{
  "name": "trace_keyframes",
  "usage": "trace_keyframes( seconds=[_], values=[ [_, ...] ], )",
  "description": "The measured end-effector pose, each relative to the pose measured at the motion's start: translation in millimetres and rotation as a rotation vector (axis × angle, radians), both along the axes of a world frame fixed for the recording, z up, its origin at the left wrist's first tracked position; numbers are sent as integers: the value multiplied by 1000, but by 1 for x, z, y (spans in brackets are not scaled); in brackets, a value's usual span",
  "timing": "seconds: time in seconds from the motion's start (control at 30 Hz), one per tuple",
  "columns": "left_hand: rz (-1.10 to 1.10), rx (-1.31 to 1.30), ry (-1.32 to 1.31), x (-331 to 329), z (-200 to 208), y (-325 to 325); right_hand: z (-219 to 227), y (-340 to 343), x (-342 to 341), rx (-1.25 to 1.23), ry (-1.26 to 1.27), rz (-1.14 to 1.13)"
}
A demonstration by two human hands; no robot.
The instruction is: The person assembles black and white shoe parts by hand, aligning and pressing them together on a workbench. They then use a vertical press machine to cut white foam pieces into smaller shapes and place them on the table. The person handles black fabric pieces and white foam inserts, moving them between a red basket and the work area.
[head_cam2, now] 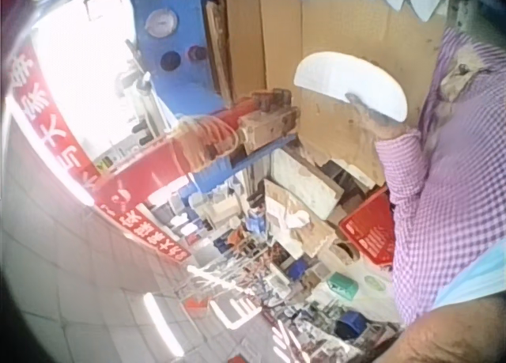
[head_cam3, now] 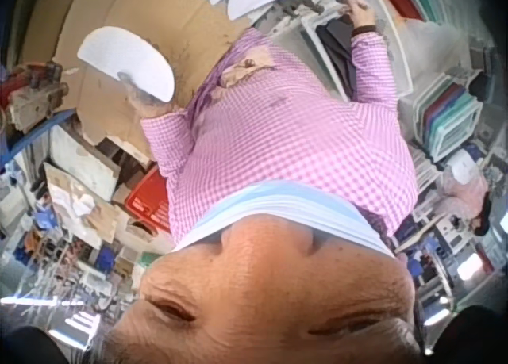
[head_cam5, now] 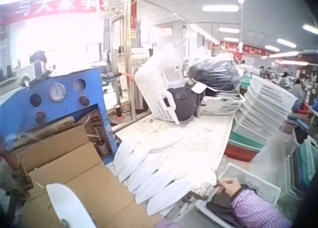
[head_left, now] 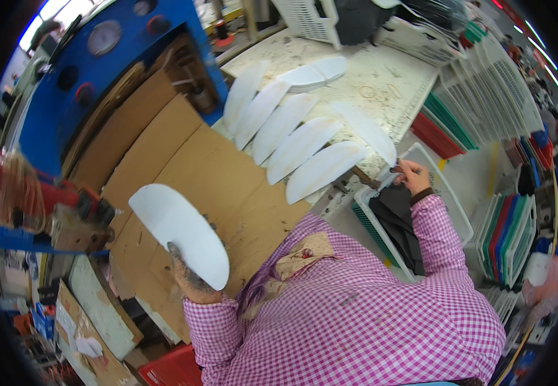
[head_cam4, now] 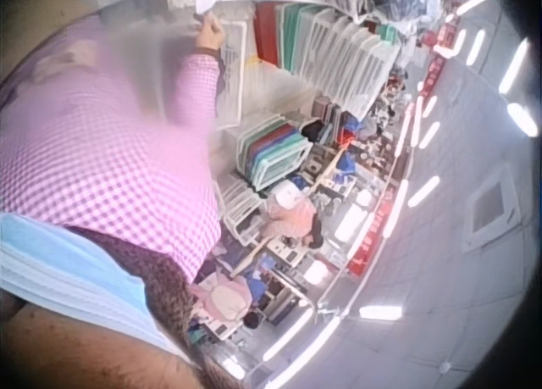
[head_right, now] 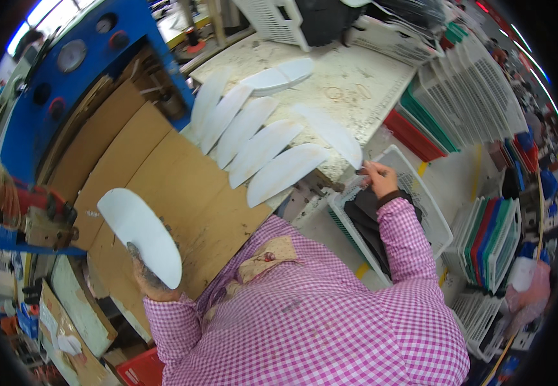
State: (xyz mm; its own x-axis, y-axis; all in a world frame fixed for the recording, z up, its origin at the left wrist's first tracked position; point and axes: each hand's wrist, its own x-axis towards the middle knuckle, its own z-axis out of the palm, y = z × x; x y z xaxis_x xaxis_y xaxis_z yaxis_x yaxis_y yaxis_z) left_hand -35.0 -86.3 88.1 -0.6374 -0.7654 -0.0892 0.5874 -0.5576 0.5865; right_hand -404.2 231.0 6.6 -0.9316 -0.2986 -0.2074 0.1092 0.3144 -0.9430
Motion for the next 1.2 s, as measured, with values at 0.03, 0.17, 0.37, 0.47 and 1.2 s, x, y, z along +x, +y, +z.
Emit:
trace_keyframes(
  seconds=[0.03,0.17,0.37,0.47,1.2],
  values=[
    [40,31,-58,4,-2,0,1,2,-1,77,59,16],
    [91,178,-261,37,-10,7,11,8,-16,530,360,-57],
    [-130,241,-60,79,-18,23,36,-9,-28,249,671,-59],
    [-52,288,-143,83,-25,21,52,-36,-21,252,847,9],
    [134,174,-366,102,-1,-17,106,-159,100,-74,815,532]
  ],
)
